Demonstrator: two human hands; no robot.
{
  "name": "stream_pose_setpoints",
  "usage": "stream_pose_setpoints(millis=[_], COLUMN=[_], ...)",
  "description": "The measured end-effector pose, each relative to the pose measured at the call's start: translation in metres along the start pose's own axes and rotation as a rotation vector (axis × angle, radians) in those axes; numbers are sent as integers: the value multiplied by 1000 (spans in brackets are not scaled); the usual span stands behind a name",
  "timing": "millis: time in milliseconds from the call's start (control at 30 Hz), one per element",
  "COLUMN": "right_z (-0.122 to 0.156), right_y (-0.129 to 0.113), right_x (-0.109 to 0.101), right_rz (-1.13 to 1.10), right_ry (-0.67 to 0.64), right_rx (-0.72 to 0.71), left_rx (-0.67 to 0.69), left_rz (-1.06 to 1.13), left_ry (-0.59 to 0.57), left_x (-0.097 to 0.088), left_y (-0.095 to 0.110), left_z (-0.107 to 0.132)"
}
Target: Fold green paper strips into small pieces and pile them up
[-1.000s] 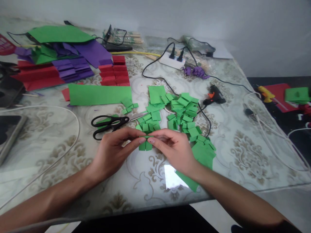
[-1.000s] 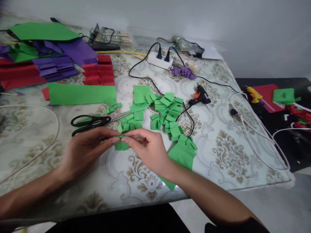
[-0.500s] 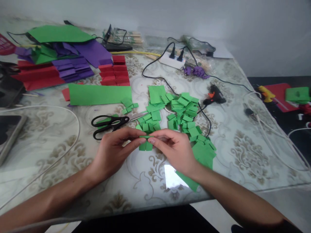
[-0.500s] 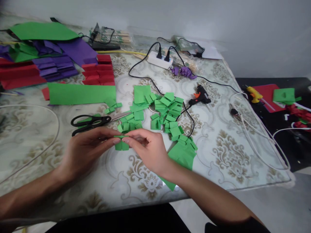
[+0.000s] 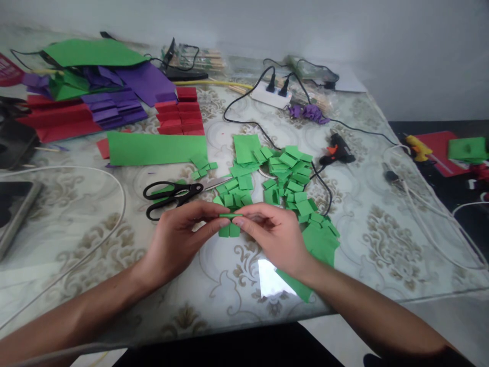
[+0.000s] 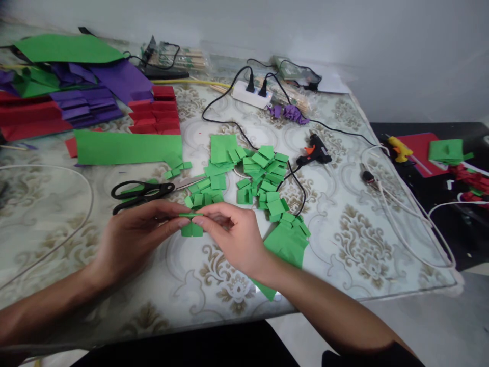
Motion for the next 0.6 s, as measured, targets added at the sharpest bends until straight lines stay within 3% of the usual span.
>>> stream_pose_setpoints(millis=[233, 400, 600], right_z=[-1, -1, -1], right_y=[-3, -4, -4], right_x=[-1, 1, 1], right_rz=[-41, -90, -92], right_ry=[30, 32, 31], right_rx=[-22, 1, 22], left_rx=[-39, -20, -22], left_rz=[51, -46, -72], left_ry=[-26, -92, -76], left_x=[2, 5, 4], left_y=[-3, -5, -3], left_z=[-1, -3, -1])
Point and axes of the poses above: each hand's wrist, its own z-axis away from the middle knuckle, its own x-axis out of the palm, y = z × x, the point moved 5 cm from there along -z, towards the middle knuckle, and after that the axes turned 10 degrees about -x, right-handed, at the moved point
